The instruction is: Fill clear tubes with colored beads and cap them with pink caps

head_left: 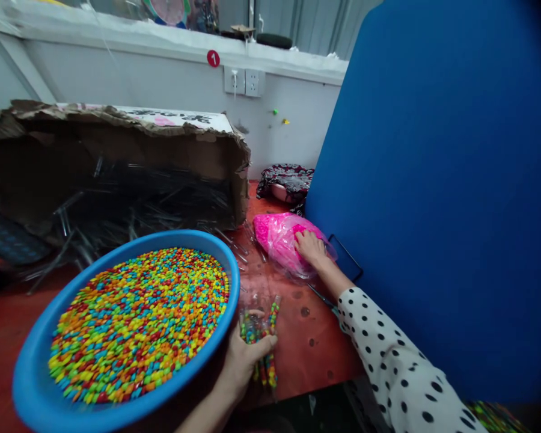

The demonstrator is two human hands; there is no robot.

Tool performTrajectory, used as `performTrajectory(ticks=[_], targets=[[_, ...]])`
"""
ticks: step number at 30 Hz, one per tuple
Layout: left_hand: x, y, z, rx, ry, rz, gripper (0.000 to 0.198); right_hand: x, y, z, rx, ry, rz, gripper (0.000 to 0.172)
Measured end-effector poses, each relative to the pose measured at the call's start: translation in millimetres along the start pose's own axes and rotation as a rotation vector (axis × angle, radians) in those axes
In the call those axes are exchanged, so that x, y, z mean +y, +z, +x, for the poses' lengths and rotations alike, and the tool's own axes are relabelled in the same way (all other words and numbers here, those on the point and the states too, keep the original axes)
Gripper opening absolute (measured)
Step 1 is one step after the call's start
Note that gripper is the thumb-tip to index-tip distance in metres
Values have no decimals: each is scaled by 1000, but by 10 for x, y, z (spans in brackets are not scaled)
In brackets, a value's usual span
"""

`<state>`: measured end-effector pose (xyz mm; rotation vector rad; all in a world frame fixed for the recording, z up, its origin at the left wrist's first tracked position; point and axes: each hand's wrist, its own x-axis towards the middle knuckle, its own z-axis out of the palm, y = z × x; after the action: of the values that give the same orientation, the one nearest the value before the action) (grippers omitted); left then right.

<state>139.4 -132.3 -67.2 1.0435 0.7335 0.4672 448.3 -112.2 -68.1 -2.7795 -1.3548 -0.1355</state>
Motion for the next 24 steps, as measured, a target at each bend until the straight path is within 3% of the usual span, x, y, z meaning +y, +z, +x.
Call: performTrajectory(ticks=[4, 7, 10, 15, 20, 24], targets=[[-54, -52, 32, 34, 36, 40, 50, -9, -96, -86, 4, -28, -34, 35], [-72, -80, 34, 52, 43, 42, 49, -68, -79, -340, 41, -18, -43, 36], [-71, -71, 22, 38, 29, 5, 50, -187, 69, -728, 132, -52, -29, 37], [-57, 11, 0, 59, -54, -101, 54, -353, 365, -1233, 172, -145, 34, 31], [-77, 58, -32, 103, -146, -234, 58, -184, 368, -1379, 190, -254, 382, 38], [-113, 39, -62, 99, -127, -225, 52, 111, 234, -1422, 240, 1, 727, 32]])
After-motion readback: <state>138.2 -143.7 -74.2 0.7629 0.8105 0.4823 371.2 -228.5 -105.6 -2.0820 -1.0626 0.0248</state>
